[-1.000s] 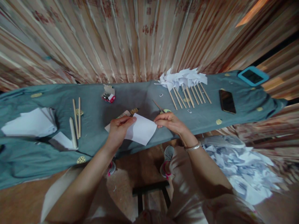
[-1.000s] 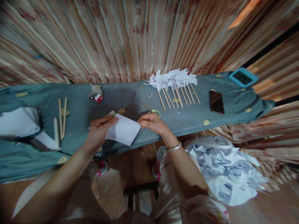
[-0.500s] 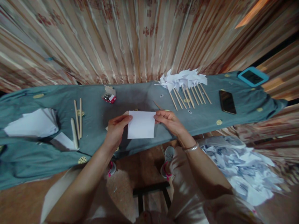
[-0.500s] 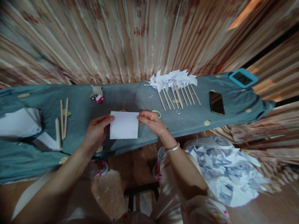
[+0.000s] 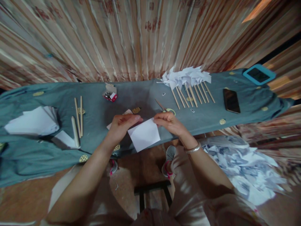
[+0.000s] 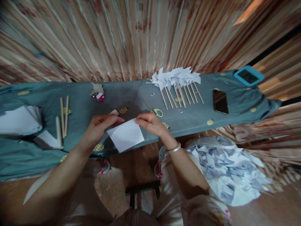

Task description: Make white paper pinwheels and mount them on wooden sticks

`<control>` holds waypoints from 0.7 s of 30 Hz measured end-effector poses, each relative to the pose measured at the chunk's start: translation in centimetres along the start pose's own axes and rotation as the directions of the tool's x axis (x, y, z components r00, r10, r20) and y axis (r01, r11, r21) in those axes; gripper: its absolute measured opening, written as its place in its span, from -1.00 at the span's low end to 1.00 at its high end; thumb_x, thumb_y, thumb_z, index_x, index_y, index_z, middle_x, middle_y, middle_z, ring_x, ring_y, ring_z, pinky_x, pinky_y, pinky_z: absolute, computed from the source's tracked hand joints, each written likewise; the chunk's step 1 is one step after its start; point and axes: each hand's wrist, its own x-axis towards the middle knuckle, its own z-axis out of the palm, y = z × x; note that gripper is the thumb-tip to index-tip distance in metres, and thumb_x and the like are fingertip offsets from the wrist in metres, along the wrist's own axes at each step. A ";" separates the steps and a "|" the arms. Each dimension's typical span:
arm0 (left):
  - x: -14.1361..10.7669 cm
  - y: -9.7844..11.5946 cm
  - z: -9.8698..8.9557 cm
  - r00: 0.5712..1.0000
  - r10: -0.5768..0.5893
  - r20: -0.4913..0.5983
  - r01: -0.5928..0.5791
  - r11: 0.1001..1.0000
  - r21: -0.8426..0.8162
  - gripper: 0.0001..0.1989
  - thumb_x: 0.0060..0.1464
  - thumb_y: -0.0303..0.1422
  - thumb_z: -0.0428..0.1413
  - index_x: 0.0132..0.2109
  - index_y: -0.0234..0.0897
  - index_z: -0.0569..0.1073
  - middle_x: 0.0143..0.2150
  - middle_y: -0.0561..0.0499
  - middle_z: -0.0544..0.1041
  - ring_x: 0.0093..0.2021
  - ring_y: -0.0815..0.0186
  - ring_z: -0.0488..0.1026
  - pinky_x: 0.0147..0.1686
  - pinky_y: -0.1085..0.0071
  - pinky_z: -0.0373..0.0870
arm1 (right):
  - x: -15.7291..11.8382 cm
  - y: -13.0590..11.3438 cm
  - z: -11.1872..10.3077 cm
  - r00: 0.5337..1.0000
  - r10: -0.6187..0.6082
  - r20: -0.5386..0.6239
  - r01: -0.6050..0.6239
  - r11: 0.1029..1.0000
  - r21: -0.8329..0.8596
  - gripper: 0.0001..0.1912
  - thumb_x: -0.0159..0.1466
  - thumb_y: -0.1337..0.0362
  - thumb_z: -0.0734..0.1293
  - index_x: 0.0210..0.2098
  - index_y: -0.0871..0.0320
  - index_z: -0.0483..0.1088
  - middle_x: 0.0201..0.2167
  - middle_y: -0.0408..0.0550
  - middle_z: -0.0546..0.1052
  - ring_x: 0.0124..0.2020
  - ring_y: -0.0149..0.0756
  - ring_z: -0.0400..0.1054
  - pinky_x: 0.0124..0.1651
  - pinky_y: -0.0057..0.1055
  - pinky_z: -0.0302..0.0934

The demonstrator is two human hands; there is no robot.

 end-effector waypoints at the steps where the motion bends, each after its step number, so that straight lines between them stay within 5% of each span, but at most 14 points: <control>1: 0.0 0.1 -0.1 1.000 -0.023 0.001 0.023 0.999 -0.038 -0.63 -0.06 -0.06 0.23 -0.40 -0.32 0.63 -0.42 -0.05 0.62 -0.39 0.25 0.50 -0.35 0.39 0.38 | 0.0 -0.3 0.0 1.000 -0.002 -0.028 0.003 1.000 0.014 -0.77 0.11 0.17 0.32 -0.59 0.17 0.39 -0.63 -0.23 0.36 -0.53 -0.44 0.20 -0.40 -0.45 0.09; 9: 0.7 -2.1 0.5 0.990 -0.133 -0.055 0.127 0.986 -0.107 -0.67 -0.31 -0.16 0.37 -0.38 -0.30 0.64 -0.47 0.02 0.60 -0.50 0.33 0.43 -0.47 0.42 0.36 | 0.6 0.6 -0.4 0.980 0.027 -0.199 -0.005 0.994 0.111 -0.73 0.10 0.07 0.39 -0.55 0.14 0.44 -0.63 -0.21 0.41 -0.54 -0.43 0.25 -0.39 -0.44 0.18; 12: 1.1 -3.1 1.1 0.980 -0.154 -0.127 0.130 0.975 -0.178 -0.64 -0.32 -0.15 0.37 -0.38 -0.32 0.63 -0.45 0.01 0.60 -0.48 0.33 0.44 -0.46 0.43 0.36 | 0.5 1.0 -0.6 0.956 -0.027 -0.292 0.059 0.993 0.101 -0.71 0.15 0.03 0.37 -0.35 0.13 0.50 -0.44 -0.12 0.55 -0.41 -0.35 0.40 -0.26 -0.38 0.30; 15: 1.0 -3.6 1.6 0.967 -0.165 -0.195 0.101 0.948 -0.302 -0.62 -0.28 -0.15 0.37 -0.34 -0.35 0.62 -0.44 0.00 0.60 -0.45 0.32 0.46 -0.40 0.42 0.41 | -0.6 0.3 -0.5 0.902 -0.194 -0.386 0.168 0.981 -0.099 -0.68 0.23 0.09 0.33 -0.10 0.12 0.45 -0.17 0.01 0.59 -0.19 -0.22 0.48 -0.06 -0.25 0.34; 18: 0.8 -3.8 1.8 0.960 -0.208 -0.186 0.125 0.916 -0.382 -0.58 -0.27 -0.15 0.37 -0.28 -0.37 0.60 -0.39 -0.03 0.61 -0.40 0.27 0.51 -0.35 0.37 0.47 | -2.3 -0.8 0.3 0.889 -0.395 -0.233 0.249 0.843 -0.478 -0.56 0.23 0.20 0.33 0.09 0.12 0.34 0.08 0.11 0.49 0.10 -0.07 0.37 0.16 -0.09 0.24; 21: 0.4 -4.0 2.0 0.960 -0.236 -0.151 0.154 0.895 -0.419 -0.56 -0.26 -0.17 0.38 -0.25 -0.38 0.57 -0.32 -0.07 0.62 -0.35 0.25 0.53 -0.33 0.34 0.52 | -3.6 -0.9 1.4 0.901 -0.434 -0.017 0.303 0.657 -0.690 -0.43 0.17 0.35 0.31 0.18 0.16 0.22 0.29 0.21 0.26 0.32 0.01 0.14 0.31 0.03 0.06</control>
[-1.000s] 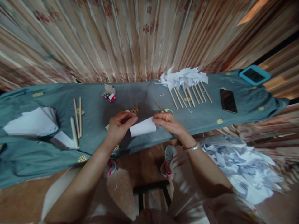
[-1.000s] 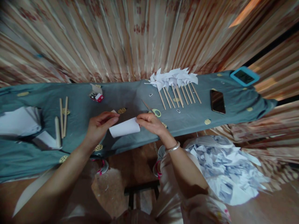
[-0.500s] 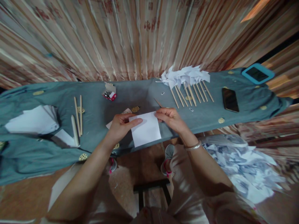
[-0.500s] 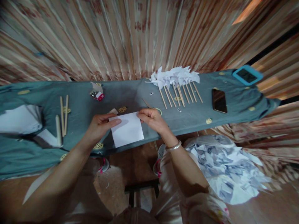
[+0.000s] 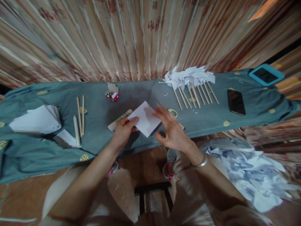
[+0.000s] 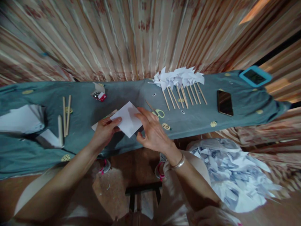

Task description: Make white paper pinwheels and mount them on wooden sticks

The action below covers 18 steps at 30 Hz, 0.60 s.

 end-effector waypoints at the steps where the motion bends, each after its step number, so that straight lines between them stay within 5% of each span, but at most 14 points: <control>1: -0.1 -0.1 0.0 1.000 -0.009 0.005 0.009 1.000 -0.009 -0.57 -0.26 -0.19 0.37 -0.24 -0.39 0.57 -0.31 -0.07 0.62 -0.35 0.26 0.53 -0.33 0.34 0.52 | -0.3 -0.2 0.3 0.999 -0.023 0.033 0.025 0.998 -0.056 -0.41 0.17 0.37 0.31 0.19 0.17 0.20 0.32 0.23 0.21 0.34 0.03 0.10 0.32 0.05 0.04; 7: -0.8 -1.1 -0.5 0.994 -0.071 0.082 0.065 0.995 0.073 -0.57 -0.20 -0.22 0.33 -0.17 -0.37 0.55 -0.30 -0.05 0.60 -0.34 0.29 0.51 -0.32 0.34 0.52 | -1.7 0.4 1.5 0.996 -0.065 0.062 0.070 0.993 -0.090 -0.80 0.30 0.39 0.22 -0.11 0.17 0.40 0.23 0.16 0.35 0.23 -0.03 0.23 0.21 -0.02 0.17; 10: -1.4 -1.1 -1.3 0.986 0.121 0.115 -0.150 0.942 0.300 -0.54 -0.11 -0.22 0.28 -0.03 -0.30 0.53 -0.16 -0.08 0.57 -0.22 0.23 0.51 -0.24 0.26 0.53 | -2.2 0.8 1.6 0.996 -0.056 0.068 0.058 0.998 -0.023 -0.85 0.33 0.36 0.23 -0.24 0.16 0.46 0.10 0.10 0.47 0.11 -0.08 0.34 0.15 -0.08 0.23; 13: -2.1 -0.7 -2.4 0.873 0.403 0.274 -0.485 0.664 0.569 -0.67 -0.01 -0.26 0.25 -0.06 -0.22 0.57 -0.01 -0.11 0.52 0.01 0.15 0.45 -0.01 0.16 0.44 | -2.4 1.3 1.7 0.997 -0.006 0.082 -0.002 0.996 0.095 -0.86 0.32 0.34 0.28 -0.28 0.15 0.49 -0.06 0.05 0.55 -0.04 -0.16 0.42 0.07 -0.16 0.29; 15: -2.4 -0.6 -3.1 0.782 0.442 0.439 -0.620 0.489 0.613 -0.79 0.05 -0.30 0.22 -0.13 -0.18 0.60 -0.04 -0.08 0.55 0.01 0.16 0.44 0.05 0.14 0.39 | -2.5 1.6 2.0 0.993 0.049 0.106 -0.069 0.978 0.194 -0.89 0.30 0.34 0.31 -0.30 0.13 0.51 -0.16 0.00 0.58 -0.13 -0.22 0.45 0.01 -0.22 0.31; 18: -2.4 -1.1 -3.9 0.701 0.424 0.574 -0.713 0.382 0.589 -0.82 0.08 -0.33 0.22 -0.14 -0.19 0.61 -0.11 -0.07 0.60 -0.06 0.18 0.46 0.01 0.16 0.40 | -2.6 2.2 2.6 0.979 0.134 0.156 -0.178 0.930 0.321 -0.92 0.26 0.31 0.35 -0.30 0.11 0.52 -0.25 -0.07 0.59 -0.19 -0.26 0.47 -0.08 -0.30 0.32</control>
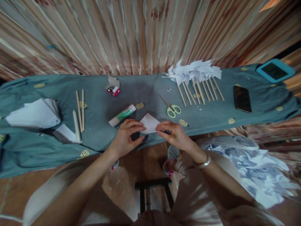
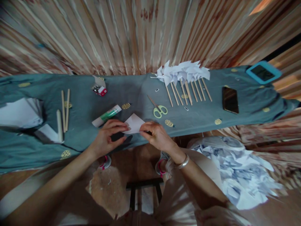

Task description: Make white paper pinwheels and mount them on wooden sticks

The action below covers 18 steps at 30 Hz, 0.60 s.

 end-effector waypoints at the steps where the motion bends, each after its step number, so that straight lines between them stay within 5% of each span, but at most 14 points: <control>1: -0.1 -0.3 0.2 1.000 0.008 0.011 -0.008 1.000 0.000 -0.83 0.10 -0.33 0.21 -0.14 -0.19 0.61 -0.14 -0.07 0.62 -0.08 0.19 0.47 -0.02 0.17 0.41 | 0.0 0.3 0.1 1.000 0.027 0.003 -0.027 0.999 0.035 -0.92 0.25 0.30 0.36 -0.30 0.10 0.53 -0.28 -0.08 0.59 -0.22 -0.26 0.47 -0.11 -0.32 0.32; 11: -0.4 -1.2 0.9 0.992 -0.122 -0.035 0.122 0.993 -0.009 -0.81 0.19 -0.29 0.13 -0.23 -0.22 0.63 -0.26 -0.08 0.63 -0.23 0.22 0.51 -0.15 0.24 0.43 | 1.4 0.6 0.6 0.979 0.200 -0.044 -0.195 0.976 0.101 -0.82 0.26 0.16 0.34 -0.35 0.11 0.53 -0.52 -0.17 0.51 -0.52 -0.40 0.29 -0.45 -0.45 0.14; 18: -0.4 -1.3 0.9 0.985 -0.164 -0.046 0.165 0.986 0.016 -0.83 0.19 -0.33 0.12 -0.22 -0.24 0.62 -0.32 -0.05 0.59 -0.28 0.24 0.49 -0.20 0.30 0.41 | 2.8 1.0 1.0 0.987 0.048 -0.153 -0.052 0.998 -0.022 -0.88 0.26 0.25 0.34 -0.37 0.10 0.51 -0.18 -0.02 0.58 -0.10 -0.22 0.46 0.01 -0.25 0.28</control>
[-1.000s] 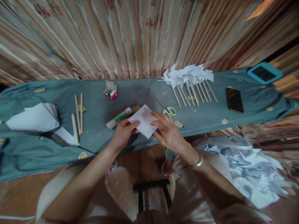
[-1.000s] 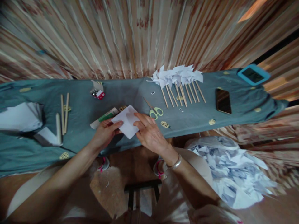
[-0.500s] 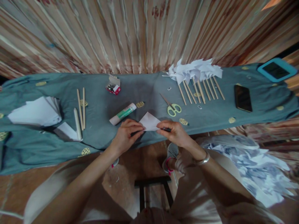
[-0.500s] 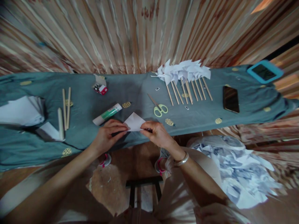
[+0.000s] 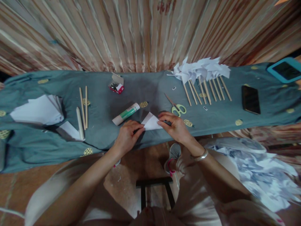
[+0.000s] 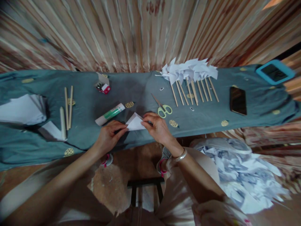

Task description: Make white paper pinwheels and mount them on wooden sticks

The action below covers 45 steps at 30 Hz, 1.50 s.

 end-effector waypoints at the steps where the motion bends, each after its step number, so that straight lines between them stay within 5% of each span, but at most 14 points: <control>1: 0.0 0.0 0.0 1.000 -0.005 -0.002 0.005 1.000 0.008 -0.83 0.19 -0.33 0.12 -0.22 -0.24 0.61 -0.33 -0.04 0.59 -0.29 0.25 0.48 -0.21 0.31 0.40 | 0.1 0.1 0.1 1.000 -0.001 -0.009 0.001 1.000 -0.022 -0.88 0.25 0.25 0.35 -0.38 0.10 0.52 -0.15 0.00 0.57 -0.09 -0.20 0.46 0.04 -0.23 0.28; 12: 0.3 0.2 -0.2 0.998 -0.064 0.001 0.064 0.995 0.074 -0.79 0.19 -0.33 0.11 -0.06 -0.27 0.55 -0.35 -0.02 0.55 -0.29 0.25 0.48 -0.21 0.31 0.41 | 0.7 0.2 1.1 0.997 0.024 -0.068 -0.033 0.990 -0.139 -0.91 0.21 0.27 0.37 -0.40 0.10 0.53 -0.05 0.04 0.54 0.02 -0.11 0.42 0.12 -0.10 0.26; 17: 0.1 0.9 -0.3 0.987 0.161 -0.029 -0.146 0.947 0.287 -0.75 0.24 -0.34 0.06 0.02 -0.27 0.49 -0.02 -0.16 0.55 0.01 0.11 0.46 0.00 0.11 0.43 | 0.9 0.2 1.6 0.994 0.052 -0.101 -0.066 0.988 -0.140 -0.90 0.21 0.27 0.36 -0.42 0.09 0.51 -0.05 0.02 0.54 0.03 -0.09 0.41 0.15 -0.07 0.24; 22: -1.2 2.0 1.2 0.918 0.358 0.170 -0.396 0.841 0.369 -0.59 0.28 -0.45 -0.05 0.25 -0.36 0.27 0.27 -0.26 0.36 0.35 0.05 0.18 0.24 0.00 0.27 | 0.9 0.2 2.1 0.987 0.062 -0.147 -0.083 0.987 -0.139 -0.90 0.21 0.28 0.35 -0.44 0.09 0.49 -0.06 0.02 0.54 0.01 -0.11 0.41 0.15 -0.09 0.23; 30: -2.3 1.3 2.9 0.922 0.286 0.262 -0.376 0.823 0.425 -0.40 0.29 -0.25 -0.03 0.37 -0.44 0.06 0.38 -0.38 0.17 0.43 -0.03 -0.02 0.33 -0.11 0.08 | 1.0 0.4 2.4 0.984 0.061 -0.167 -0.087 0.985 -0.150 -0.89 0.22 0.26 0.34 -0.42 0.10 0.46 -0.07 0.06 0.55 0.01 -0.08 0.41 0.15 -0.07 0.22; 45: -2.0 1.0 2.7 0.919 0.283 0.274 -0.385 0.792 0.474 -0.35 0.25 -0.20 0.03 0.33 -0.55 0.13 0.36 -0.43 0.19 0.41 -0.08 0.03 0.34 -0.06 0.08 | 1.1 0.3 2.8 0.979 0.041 -0.201 -0.086 0.972 -0.220 -0.93 0.20 0.31 0.34 -0.42 0.09 0.42 -0.11 0.06 0.55 -0.02 -0.11 0.41 0.14 -0.10 0.24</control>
